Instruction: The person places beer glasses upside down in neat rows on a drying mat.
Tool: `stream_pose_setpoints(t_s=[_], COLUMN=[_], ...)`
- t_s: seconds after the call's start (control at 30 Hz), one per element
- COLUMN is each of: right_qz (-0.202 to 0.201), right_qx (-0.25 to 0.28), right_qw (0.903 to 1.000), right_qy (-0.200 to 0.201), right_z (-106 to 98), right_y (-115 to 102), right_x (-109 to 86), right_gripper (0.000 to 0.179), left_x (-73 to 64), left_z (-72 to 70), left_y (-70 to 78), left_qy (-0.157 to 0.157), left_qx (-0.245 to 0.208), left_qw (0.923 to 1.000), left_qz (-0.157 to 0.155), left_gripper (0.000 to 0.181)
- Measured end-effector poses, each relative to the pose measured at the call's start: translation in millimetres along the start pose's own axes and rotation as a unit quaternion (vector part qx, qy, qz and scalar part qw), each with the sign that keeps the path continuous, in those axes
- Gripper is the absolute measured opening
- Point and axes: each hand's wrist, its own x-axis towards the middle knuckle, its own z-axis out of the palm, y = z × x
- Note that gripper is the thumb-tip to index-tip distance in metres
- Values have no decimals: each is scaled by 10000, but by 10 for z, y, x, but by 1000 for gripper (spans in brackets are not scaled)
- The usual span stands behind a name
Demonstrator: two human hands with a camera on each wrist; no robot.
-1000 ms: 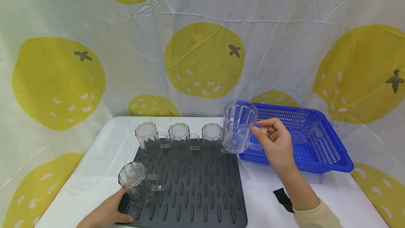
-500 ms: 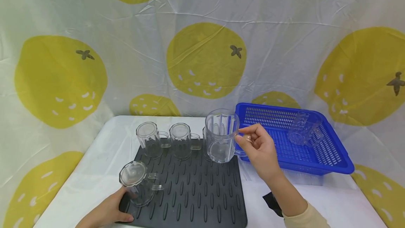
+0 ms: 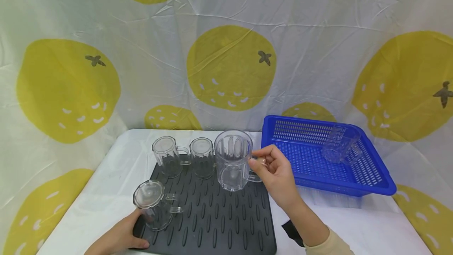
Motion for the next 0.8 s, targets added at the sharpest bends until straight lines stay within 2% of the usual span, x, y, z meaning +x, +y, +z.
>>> stream_pose_setpoints(t_s=[0.33, 0.57, 0.8], right_qz=[146, 276, 273], right_qx=[207, 159, 231], right_qw=[9995, 9992, 9982], right_qy=[-160, -243, -477], right_z=[96, 149, 173], right_y=[58, 119, 170], right_x=[-22, -47, -46], right_gripper=[21, 21, 25], left_x=[-17, -42, -114], left_z=[-11, -35, -103], left_y=[8, 37, 51], left_qy=[38, 67, 298], left_qx=[34, -29, 181], left_qw=[9999, 10000, 9994], left_qz=[-100, 43, 19], left_gripper=[122, 122, 118])
